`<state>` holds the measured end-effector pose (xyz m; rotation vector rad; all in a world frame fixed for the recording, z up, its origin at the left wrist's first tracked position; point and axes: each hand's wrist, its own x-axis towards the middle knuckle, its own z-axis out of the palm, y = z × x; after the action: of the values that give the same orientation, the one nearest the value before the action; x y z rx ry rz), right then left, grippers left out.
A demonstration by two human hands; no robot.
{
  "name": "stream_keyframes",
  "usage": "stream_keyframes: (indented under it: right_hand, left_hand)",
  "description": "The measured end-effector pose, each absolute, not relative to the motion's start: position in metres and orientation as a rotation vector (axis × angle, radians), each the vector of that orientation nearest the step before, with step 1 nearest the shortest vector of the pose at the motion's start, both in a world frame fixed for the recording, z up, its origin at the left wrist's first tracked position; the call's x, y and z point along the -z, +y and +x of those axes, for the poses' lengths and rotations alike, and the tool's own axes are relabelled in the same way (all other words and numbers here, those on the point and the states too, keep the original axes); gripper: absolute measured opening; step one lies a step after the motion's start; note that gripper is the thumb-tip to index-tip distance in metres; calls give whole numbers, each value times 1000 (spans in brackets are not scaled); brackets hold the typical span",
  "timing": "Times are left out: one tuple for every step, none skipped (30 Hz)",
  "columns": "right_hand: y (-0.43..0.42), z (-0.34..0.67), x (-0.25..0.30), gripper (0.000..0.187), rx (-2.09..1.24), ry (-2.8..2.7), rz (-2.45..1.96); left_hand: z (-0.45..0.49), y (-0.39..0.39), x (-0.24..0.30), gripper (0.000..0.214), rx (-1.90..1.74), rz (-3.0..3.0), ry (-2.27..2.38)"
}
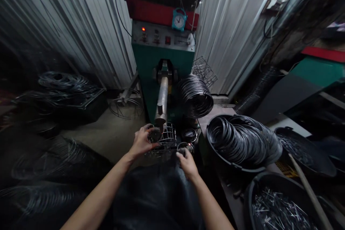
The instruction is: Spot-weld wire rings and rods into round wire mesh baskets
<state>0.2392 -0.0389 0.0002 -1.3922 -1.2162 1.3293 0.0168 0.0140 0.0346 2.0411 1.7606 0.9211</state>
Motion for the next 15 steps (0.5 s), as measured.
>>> stream_keyframes:
  right_hand:
    - [-45,244,6,31,-1476,-1044,-1373]
    - [-51,249,11,32,-1580,-874,-1346]
    - [-55,252,16,33,-1640,-729,-1322]
    - [-58,255,19,34,-1668,-631,-1304]
    - [-60,256,22,34,-1680,-564,-1291]
    - [-62,258,24,32,-1689,-519,-1278]
    - [-62,259,27,29,-1695,-486,-1268]
    - [-62,260,29,26,-1699,-457,-1261]
    - [-62,260,31,24,-1700,-424,-1258]
    - [-62,261,33,22,-1697,-389,-1258]
    - [-61,262,35,22,-1691,-349,-1260]
    - [-60,263,36,21,-1690,-308,-1259]
    - [-59,264,36,20,-1699,-271,-1247]
    - [-58,265,36,19,-1714,-239,-1225]
    - [-57,267,34,18,-1736,-210,-1198]
  left_hand:
    - [17,15,-36,59,-918,2030,1772]
    - [17,16,-36,58,-915,2007,1783]
    - [16,18,-36,58,-912,1978,1794]
    - [16,21,-35,58,-909,1954,1802]
    - [15,23,-34,57,-911,1935,1810]
    - [14,26,-33,57,-915,1925,1817]
    - [13,28,-32,56,-919,1920,1823]
    - [12,30,-30,55,-924,1916,1829]
    - [11,32,-29,54,-930,1911,1833]
    - [11,34,-29,54,-938,1904,1834]
    - [11,36,-28,54,-949,1897,1831]
    - [11,38,-29,54,-960,1893,1821]
    - [11,39,-30,55,-968,1892,1806]
    - [11,40,-31,56,-969,1891,1789]
    - [10,41,-32,57,-965,1889,1773]
